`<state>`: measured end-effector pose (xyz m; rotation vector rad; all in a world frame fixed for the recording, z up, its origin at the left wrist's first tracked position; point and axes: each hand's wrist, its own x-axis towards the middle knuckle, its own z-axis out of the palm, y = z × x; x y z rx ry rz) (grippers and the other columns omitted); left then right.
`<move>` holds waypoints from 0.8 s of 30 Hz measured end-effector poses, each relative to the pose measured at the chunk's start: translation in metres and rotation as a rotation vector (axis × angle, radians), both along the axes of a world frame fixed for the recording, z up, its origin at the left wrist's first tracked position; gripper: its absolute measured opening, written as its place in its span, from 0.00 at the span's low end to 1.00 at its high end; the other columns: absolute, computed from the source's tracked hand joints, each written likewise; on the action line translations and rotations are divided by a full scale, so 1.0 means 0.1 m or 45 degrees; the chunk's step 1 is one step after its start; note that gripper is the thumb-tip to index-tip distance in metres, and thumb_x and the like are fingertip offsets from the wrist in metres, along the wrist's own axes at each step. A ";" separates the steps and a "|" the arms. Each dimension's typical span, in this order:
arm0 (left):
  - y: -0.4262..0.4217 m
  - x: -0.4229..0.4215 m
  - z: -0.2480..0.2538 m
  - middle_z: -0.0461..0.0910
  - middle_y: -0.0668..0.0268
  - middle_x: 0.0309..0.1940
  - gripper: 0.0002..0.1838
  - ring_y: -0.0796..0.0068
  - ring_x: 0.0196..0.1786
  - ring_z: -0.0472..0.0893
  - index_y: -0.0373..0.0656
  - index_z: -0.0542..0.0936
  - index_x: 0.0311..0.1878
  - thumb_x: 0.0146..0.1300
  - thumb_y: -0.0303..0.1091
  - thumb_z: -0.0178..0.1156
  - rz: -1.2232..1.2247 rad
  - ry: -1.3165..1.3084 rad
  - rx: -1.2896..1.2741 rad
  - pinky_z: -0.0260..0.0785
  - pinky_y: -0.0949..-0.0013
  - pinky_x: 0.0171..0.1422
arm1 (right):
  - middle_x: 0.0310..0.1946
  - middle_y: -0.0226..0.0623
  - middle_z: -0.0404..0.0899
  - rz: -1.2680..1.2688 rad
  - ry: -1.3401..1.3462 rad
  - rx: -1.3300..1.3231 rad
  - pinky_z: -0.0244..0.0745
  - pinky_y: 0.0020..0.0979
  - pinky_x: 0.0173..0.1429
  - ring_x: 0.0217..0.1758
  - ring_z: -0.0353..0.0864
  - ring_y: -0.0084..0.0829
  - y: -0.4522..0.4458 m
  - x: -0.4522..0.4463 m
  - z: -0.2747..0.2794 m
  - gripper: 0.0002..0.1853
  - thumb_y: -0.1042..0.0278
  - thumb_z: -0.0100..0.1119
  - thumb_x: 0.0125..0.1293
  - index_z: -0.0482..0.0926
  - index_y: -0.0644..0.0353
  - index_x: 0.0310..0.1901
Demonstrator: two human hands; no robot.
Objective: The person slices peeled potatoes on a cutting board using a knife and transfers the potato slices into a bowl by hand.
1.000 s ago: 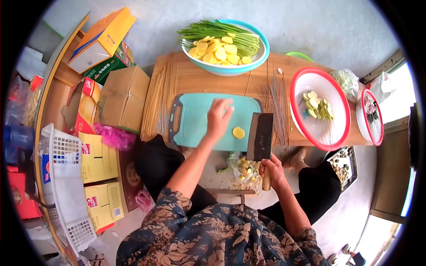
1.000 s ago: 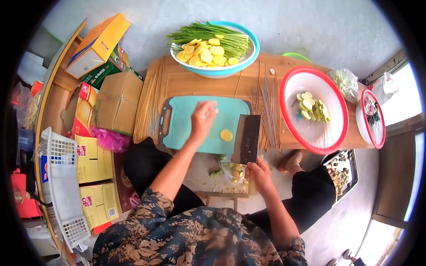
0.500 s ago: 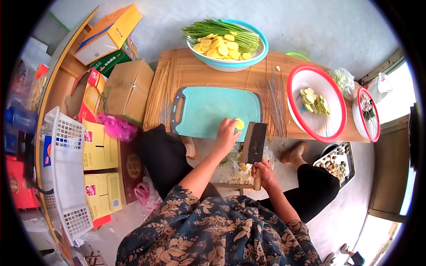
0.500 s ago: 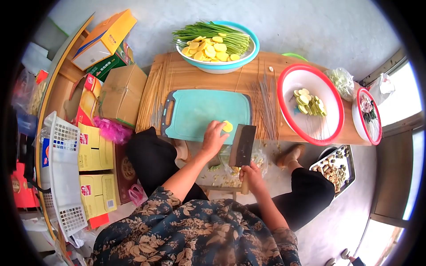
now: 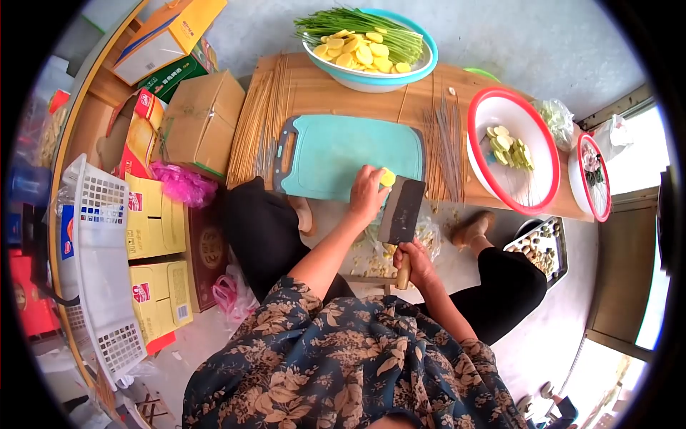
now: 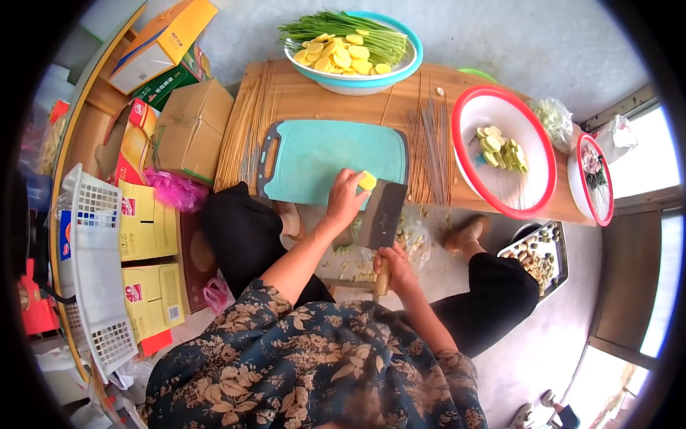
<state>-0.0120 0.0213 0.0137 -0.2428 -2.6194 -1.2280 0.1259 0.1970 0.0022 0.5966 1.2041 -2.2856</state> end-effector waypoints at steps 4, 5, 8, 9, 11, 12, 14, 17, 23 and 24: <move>-0.01 0.01 -0.01 0.75 0.58 0.47 0.25 0.54 0.54 0.76 0.41 0.80 0.53 0.50 0.28 0.75 -0.008 -0.012 -0.016 0.72 0.55 0.58 | 0.21 0.36 0.74 0.040 0.032 0.046 0.72 0.31 0.26 0.20 0.73 0.31 -0.05 -0.07 0.02 0.02 0.75 0.52 0.69 0.73 0.55 0.40; 0.00 0.01 -0.01 0.75 0.58 0.46 0.25 0.53 0.53 0.76 0.41 0.80 0.53 0.50 0.28 0.76 -0.010 0.000 -0.014 0.72 0.54 0.57 | 0.21 0.36 0.74 0.093 0.009 0.068 0.72 0.31 0.26 0.20 0.74 0.31 -0.08 -0.07 0.02 0.02 0.75 0.52 0.69 0.73 0.55 0.40; -0.01 0.01 0.00 0.76 0.58 0.45 0.24 0.54 0.51 0.78 0.41 0.81 0.53 0.51 0.29 0.75 0.027 -0.011 -0.021 0.73 0.57 0.55 | 0.21 0.36 0.73 0.150 -0.008 0.129 0.72 0.32 0.28 0.19 0.72 0.31 -0.20 -0.07 0.05 0.03 0.74 0.51 0.68 0.73 0.57 0.42; -0.01 0.01 0.01 0.76 0.58 0.45 0.24 0.54 0.51 0.78 0.41 0.81 0.53 0.51 0.29 0.75 0.034 -0.004 -0.019 0.73 0.57 0.55 | 0.21 0.36 0.74 0.126 -0.009 0.126 0.72 0.31 0.27 0.20 0.73 0.31 -0.23 -0.08 0.06 0.02 0.74 0.51 0.68 0.73 0.56 0.40; -0.03 0.01 0.05 0.76 0.58 0.45 0.22 0.54 0.51 0.78 0.42 0.81 0.53 0.53 0.31 0.73 0.009 0.002 -0.015 0.73 0.56 0.54 | 0.21 0.36 0.74 0.108 0.000 0.120 0.71 0.30 0.26 0.20 0.74 0.31 -0.25 -0.12 0.11 0.02 0.75 0.52 0.68 0.73 0.56 0.39; -0.04 -0.02 0.11 0.76 0.58 0.45 0.22 0.54 0.51 0.78 0.42 0.81 0.53 0.53 0.31 0.73 0.014 0.010 -0.018 0.73 0.56 0.54 | 0.21 0.36 0.74 0.122 0.016 0.156 0.71 0.30 0.26 0.20 0.74 0.31 -0.25 -0.14 0.19 0.02 0.74 0.52 0.68 0.73 0.56 0.39; -0.04 -0.09 0.22 0.75 0.58 0.45 0.21 0.53 0.51 0.78 0.43 0.80 0.53 0.55 0.32 0.72 0.046 0.047 0.070 0.73 0.56 0.54 | 0.21 0.36 0.74 0.133 0.042 0.194 0.71 0.30 0.26 0.20 0.74 0.31 -0.24 -0.24 0.36 0.01 0.74 0.52 0.68 0.73 0.57 0.39; -0.11 -0.44 0.73 0.75 0.58 0.45 0.21 0.53 0.51 0.78 0.43 0.80 0.54 0.56 0.32 0.72 0.073 0.232 0.085 0.74 0.56 0.54 | 0.20 0.38 0.73 0.169 0.245 0.355 0.70 0.31 0.26 0.19 0.72 0.31 -0.29 -0.63 0.80 0.01 0.73 0.51 0.69 0.72 0.58 0.37; -0.49 -1.87 1.65 0.77 0.54 0.49 0.16 0.51 0.55 0.78 0.42 0.81 0.52 0.61 0.33 0.68 0.173 0.634 0.087 0.72 0.54 0.59 | 0.20 0.34 0.73 0.189 0.565 0.284 0.70 0.28 0.27 0.19 0.72 0.27 -0.52 -1.48 1.58 0.01 0.72 0.50 0.71 0.71 0.57 0.40; -0.48 -1.88 1.66 0.77 0.54 0.49 0.16 0.51 0.55 0.78 0.42 0.81 0.52 0.61 0.33 0.68 0.174 0.639 0.089 0.72 0.54 0.59 | 0.21 0.34 0.73 0.179 0.573 0.250 0.70 0.28 0.27 0.19 0.72 0.27 -0.54 -1.52 1.59 0.01 0.72 0.51 0.71 0.72 0.56 0.41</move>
